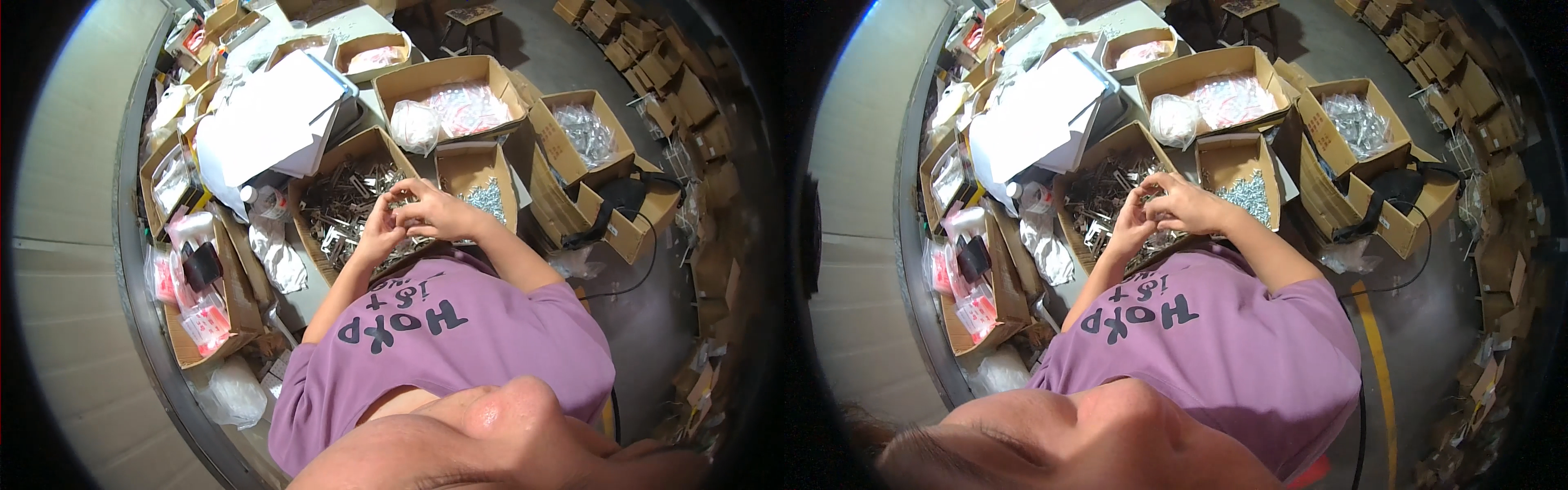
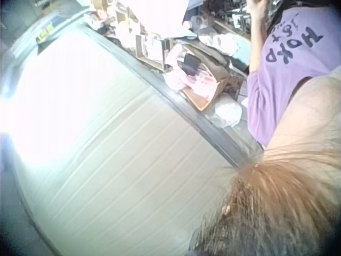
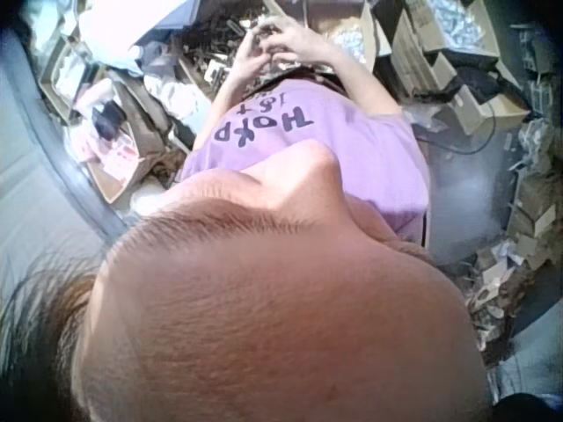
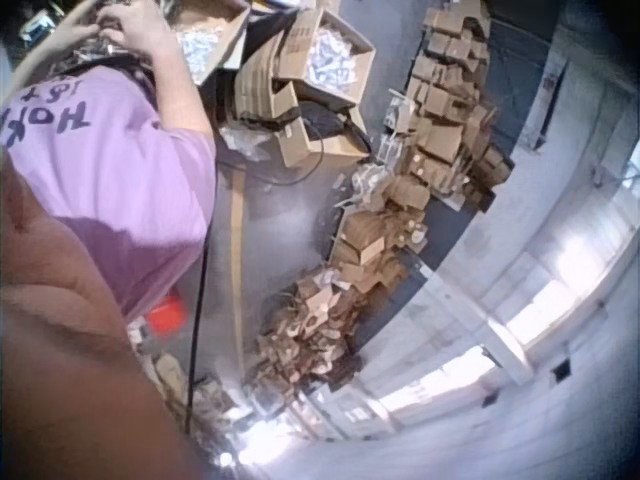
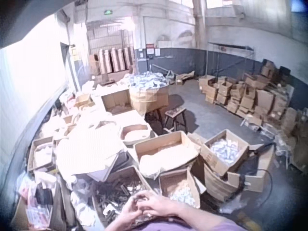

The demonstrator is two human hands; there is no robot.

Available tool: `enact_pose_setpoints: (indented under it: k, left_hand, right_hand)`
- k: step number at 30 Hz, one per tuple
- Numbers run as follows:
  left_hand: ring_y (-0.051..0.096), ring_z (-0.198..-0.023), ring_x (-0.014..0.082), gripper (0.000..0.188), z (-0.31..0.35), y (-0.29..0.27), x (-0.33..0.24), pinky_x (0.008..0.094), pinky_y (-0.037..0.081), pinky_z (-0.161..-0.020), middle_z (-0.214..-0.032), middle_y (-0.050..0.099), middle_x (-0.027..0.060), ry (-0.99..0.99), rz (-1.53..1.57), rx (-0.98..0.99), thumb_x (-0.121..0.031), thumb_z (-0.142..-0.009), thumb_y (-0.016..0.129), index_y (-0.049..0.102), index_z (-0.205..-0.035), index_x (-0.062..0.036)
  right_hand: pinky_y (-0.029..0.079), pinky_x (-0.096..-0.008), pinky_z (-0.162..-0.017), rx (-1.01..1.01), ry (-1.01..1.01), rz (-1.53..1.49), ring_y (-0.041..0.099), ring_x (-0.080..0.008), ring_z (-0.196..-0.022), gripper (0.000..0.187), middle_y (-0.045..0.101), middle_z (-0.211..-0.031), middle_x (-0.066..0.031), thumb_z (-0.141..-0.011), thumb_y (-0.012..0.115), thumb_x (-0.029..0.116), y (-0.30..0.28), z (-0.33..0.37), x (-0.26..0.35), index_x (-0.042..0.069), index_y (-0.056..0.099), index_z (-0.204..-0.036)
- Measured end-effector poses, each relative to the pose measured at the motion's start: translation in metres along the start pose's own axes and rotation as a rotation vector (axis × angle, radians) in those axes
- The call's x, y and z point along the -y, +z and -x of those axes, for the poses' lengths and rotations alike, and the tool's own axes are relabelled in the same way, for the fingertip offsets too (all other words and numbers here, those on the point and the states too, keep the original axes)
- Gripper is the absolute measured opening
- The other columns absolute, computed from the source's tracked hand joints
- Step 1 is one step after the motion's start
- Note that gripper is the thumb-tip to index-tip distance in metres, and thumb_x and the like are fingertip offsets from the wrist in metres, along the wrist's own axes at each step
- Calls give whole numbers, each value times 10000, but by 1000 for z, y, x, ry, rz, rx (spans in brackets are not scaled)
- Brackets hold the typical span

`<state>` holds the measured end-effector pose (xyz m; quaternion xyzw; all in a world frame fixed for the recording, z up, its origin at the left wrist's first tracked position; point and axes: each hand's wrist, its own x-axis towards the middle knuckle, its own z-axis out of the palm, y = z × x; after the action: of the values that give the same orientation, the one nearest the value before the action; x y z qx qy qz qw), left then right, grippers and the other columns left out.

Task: The person sorts small metal components by hand, picking them from a large cardboard box and placing them into smaller containers or plastic bags.

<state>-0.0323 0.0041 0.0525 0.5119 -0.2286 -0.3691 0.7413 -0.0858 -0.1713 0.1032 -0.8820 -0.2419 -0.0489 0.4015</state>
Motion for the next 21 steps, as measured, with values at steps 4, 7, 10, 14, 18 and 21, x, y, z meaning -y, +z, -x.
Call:
enact_pose_setpoints:
  k: [4, 7, 10, 14, 18, 21]
  left_hand:
    - [553, -973, 133, 576, 1, 6, 0, 250, 454, -789, -1063, 526, 55, -59, -1, 39, 49, -788, 555, 281, -1279, -74]
    - [547, -934, 107, 420, 1, 10, 3, 227, 447, -781, -1038, 554, 60, 1, -93, -107, 19, -830, 587, 381, -1194, -25]
    - [557, -824, 70, 151, -3, 13, 4, 199, 438, -737, -913, 614, 36, 72, -242, -226, -23, -860, 586, 557, -1001, 21]
    - [547, -764, 49, 114, -9, 24, 5, 178, 425, -686, -872, 633, 26, 72, -360, -316, -61, -900, 550, 598, -948, 30]
    - [532, -730, 44, 125, -19, 31, 8, 180, 417, -659, -834, 627, 21, 121, -378, -365, -67, -905, 545, 608, -942, 35]
    - [508, -685, 39, 112, -25, 35, 8, 180, 403, -614, -773, 600, 0, 128, -552, -320, -71, -897, 553, 598, -917, 30]
  right_hand:
    - [393, -387, -960, 21, -5, 23, 442, -301, -1133, 183, 450, -1179, -106, -703, 716, 108, -3, 5, -14, 89, 639, -867]
    - [442, -371, -865, -64, -9, -9, 534, -289, -996, 134, 544, -1066, -106, -725, 697, 127, -8, 7, -17, 51, 619, -803]
    - [471, -364, -779, -112, 14, -3, 597, -279, -848, 143, 625, -880, -103, -742, 683, 155, -11, 12, -30, 39, 604, -770]
    - [483, -395, -668, -110, 157, -70, 618, -312, -738, 179, 629, -766, -151, -727, 675, 183, -18, 19, -37, 29, 608, -788]
    - [480, -384, -666, -171, 229, -207, 617, -306, -740, 196, 628, -777, -151, -741, 651, 203, -26, 20, -41, 18, 603, -783]
    - [478, -378, -666, -149, 194, -195, 609, -302, -737, 200, 614, -769, -151, -745, 631, 204, -28, 22, -50, 10, 596, -783]
